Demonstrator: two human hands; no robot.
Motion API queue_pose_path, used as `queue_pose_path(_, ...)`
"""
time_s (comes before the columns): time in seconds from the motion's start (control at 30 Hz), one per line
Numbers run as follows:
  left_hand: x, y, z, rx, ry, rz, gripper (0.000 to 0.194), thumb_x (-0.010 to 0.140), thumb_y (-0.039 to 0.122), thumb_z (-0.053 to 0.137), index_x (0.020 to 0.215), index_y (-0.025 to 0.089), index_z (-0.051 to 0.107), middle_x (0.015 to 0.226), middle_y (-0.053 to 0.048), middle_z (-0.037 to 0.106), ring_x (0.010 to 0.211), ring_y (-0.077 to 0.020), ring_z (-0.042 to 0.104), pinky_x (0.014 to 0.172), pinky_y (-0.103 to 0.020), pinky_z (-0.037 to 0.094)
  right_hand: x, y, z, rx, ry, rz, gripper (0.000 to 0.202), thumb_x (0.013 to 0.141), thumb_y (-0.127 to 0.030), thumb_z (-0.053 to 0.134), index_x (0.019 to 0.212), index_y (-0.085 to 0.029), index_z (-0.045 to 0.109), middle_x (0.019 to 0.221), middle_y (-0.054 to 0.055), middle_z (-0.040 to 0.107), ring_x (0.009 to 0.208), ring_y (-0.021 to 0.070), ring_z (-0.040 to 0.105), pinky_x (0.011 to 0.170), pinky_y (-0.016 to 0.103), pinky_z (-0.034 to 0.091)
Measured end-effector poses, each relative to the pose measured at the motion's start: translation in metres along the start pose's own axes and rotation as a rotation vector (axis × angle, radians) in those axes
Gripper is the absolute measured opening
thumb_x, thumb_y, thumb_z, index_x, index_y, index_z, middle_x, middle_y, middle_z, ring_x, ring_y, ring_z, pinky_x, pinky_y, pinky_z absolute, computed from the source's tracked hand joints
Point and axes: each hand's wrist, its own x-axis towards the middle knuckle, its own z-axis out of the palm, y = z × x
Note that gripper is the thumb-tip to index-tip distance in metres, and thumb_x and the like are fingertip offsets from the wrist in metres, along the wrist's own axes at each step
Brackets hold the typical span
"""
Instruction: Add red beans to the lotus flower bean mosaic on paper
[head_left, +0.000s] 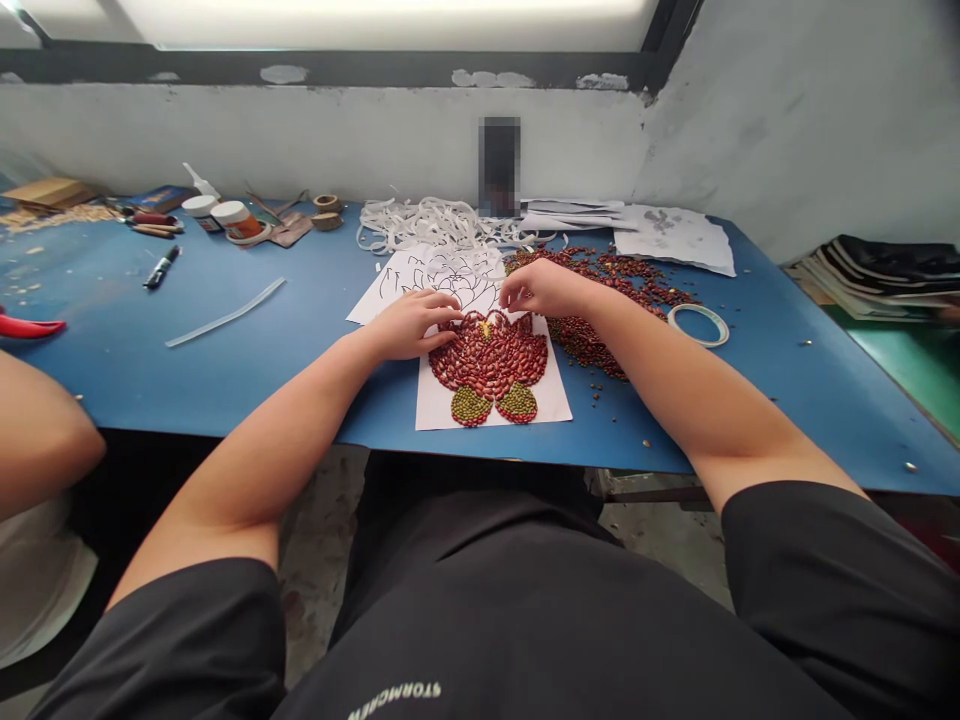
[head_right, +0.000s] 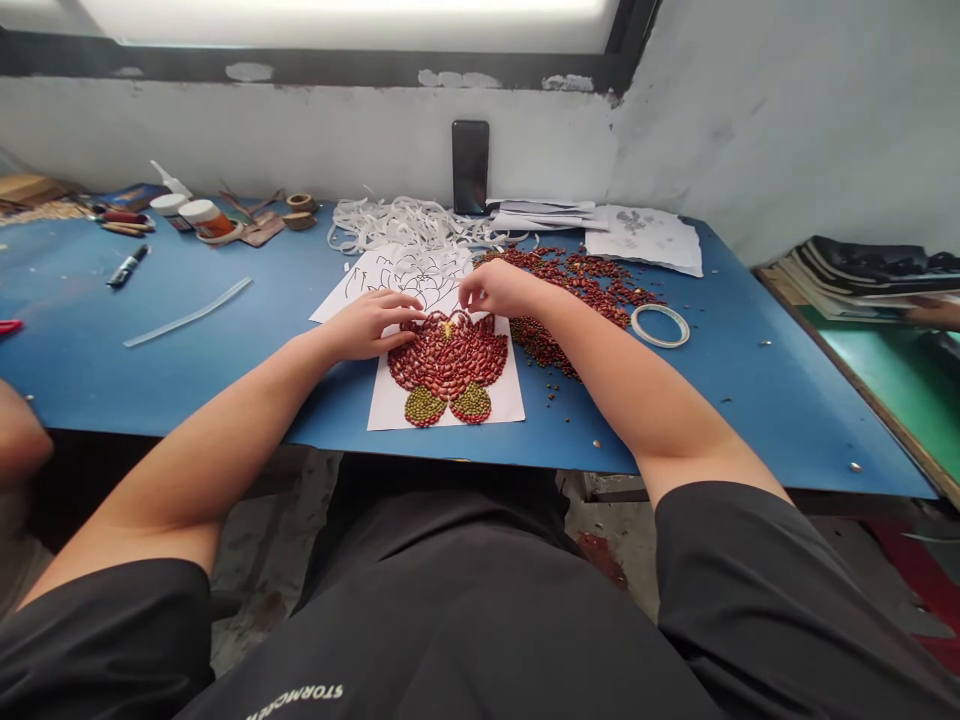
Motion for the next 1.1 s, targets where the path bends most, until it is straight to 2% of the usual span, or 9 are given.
queue_pose_path(0.1,0.001,0.0,0.001,0.008,0.001,0.008,0.041,0.108,0.046,0.054,0.136,0.024,0.074,0.143,-0.014,0.07,0.129,-0.0323,0.066,0.113,-0.054,0.05,0.005,0.002,0.01,0.038,0.058,-0.01,0.012,0.086,-0.021,0.073,0.094,-0.019,0.082,0.088,0.005,0.074,0.083,0.0181,0.063,0.081,0.036,0.048)
queue_pose_path(0.23,0.001,0.0,0.001,0.019,0.01,0.019,0.041,0.108,0.045,0.053,0.135,0.023,0.074,0.143,-0.015,0.07,0.129,-0.033,0.066,0.113,-0.054,0.05,0.005,0.005,0.012,0.082,0.044,0.049,0.011,0.084,-0.027,0.079,0.093,-0.019,0.081,0.077,0.001,0.069,0.075,0.0164,0.059,0.075,0.035,0.045)
queue_pose_path(0.4,0.001,0.0,0.0,-0.002,0.008,0.018,0.039,0.108,0.045,0.055,0.134,0.025,0.075,0.142,-0.014,0.071,0.13,-0.0319,0.065,0.115,-0.053,0.049,0.004,0.004,0.013,0.071,0.052,0.102,0.014,0.081,-0.03,0.085,0.09,-0.019,0.082,0.078,0.002,0.072,0.074,0.0164,0.061,0.075,0.034,0.045)
queue_pose_path(0.57,0.001,0.0,0.0,0.003,0.0,0.002,0.038,0.107,0.045,0.056,0.135,0.025,0.075,0.143,-0.013,0.07,0.13,-0.0314,0.065,0.115,-0.053,0.049,0.005,0.003,0.015,0.043,0.028,0.089,0.015,0.081,-0.027,0.084,0.093,-0.019,0.084,0.079,0.003,0.074,0.075,0.0165,0.061,0.076,0.034,0.046)
queue_pose_path(0.73,0.001,0.0,0.002,0.016,-0.004,0.002,0.04,0.108,0.045,0.055,0.135,0.023,0.075,0.143,-0.015,0.07,0.13,-0.0329,0.065,0.114,-0.053,0.05,0.005,0.008,0.011,0.036,0.027,0.083,0.018,0.085,-0.021,0.077,0.1,-0.018,0.085,0.088,0.005,0.078,0.079,0.0177,0.065,0.08,0.035,0.048)
queue_pose_path(0.87,0.0,-0.001,0.002,0.002,0.003,0.003,0.039,0.107,0.046,0.056,0.135,0.026,0.075,0.143,-0.013,0.071,0.13,-0.0315,0.065,0.115,-0.052,0.049,0.003,0.012,0.008,0.042,0.035,0.086,0.02,0.084,-0.017,0.074,0.099,-0.018,0.085,0.093,0.006,0.08,0.084,0.0193,0.068,0.083,0.036,0.05)
queue_pose_path(1.1,0.001,-0.001,0.001,-0.01,0.008,0.009,0.039,0.107,0.045,0.055,0.134,0.027,0.075,0.142,-0.013,0.071,0.127,-0.031,0.065,0.112,-0.052,0.05,0.006,0.008,0.013,0.023,0.003,0.08,0.016,0.083,-0.019,0.076,0.094,-0.022,0.087,0.089,0.004,0.081,0.082,0.0192,0.069,0.084,0.037,0.051)
